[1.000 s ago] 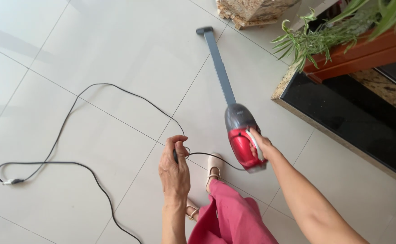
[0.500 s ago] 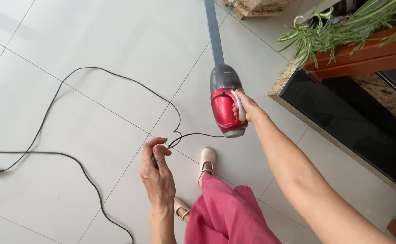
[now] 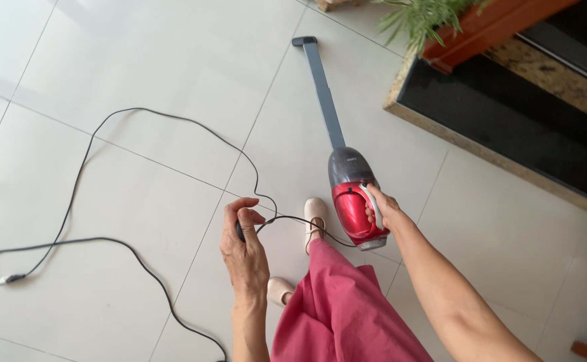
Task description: Vacuuming a tiled floor using a handheld vacuum cleaner while managing its power cord.
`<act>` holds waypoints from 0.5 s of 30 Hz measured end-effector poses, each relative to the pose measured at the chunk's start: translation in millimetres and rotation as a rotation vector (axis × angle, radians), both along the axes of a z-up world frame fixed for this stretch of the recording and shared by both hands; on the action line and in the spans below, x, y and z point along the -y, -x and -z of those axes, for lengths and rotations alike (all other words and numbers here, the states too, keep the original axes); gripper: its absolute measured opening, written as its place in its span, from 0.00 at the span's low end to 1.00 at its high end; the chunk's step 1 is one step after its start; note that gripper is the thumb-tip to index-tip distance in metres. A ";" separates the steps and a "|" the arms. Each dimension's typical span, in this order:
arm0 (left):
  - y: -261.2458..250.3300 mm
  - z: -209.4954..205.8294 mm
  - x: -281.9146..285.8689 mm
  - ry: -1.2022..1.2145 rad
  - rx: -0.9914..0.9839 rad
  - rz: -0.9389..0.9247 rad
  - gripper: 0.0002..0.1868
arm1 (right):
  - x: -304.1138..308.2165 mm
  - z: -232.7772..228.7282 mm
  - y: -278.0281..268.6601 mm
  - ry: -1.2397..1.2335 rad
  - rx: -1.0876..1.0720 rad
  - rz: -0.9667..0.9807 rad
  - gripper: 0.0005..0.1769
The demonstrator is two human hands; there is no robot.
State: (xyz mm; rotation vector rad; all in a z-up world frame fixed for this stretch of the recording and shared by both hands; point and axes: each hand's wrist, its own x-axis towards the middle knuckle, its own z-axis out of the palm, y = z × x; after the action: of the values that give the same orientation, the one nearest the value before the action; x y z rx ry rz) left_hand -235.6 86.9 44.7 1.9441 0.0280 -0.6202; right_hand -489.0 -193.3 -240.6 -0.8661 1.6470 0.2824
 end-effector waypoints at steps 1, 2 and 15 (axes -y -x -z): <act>9.7 0.3 -2.6 0.005 0.004 0.019 0.19 | -7.8 -1.7 16.5 0.005 0.004 0.019 0.33; 19.1 0.9 -5.6 0.005 0.003 0.043 0.19 | -17.5 -3.3 34.0 0.016 -0.007 0.054 0.32; 75.3 -1.7 29.4 -0.076 -0.065 0.242 0.23 | -71.1 17.1 135.0 0.021 0.037 0.364 0.33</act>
State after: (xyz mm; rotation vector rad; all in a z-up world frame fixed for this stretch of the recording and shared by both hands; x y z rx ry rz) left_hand -311.0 57.5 46.4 2.0168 -0.1467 -0.8523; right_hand -624.0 -122.2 -257.7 -0.5677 1.7383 -0.0034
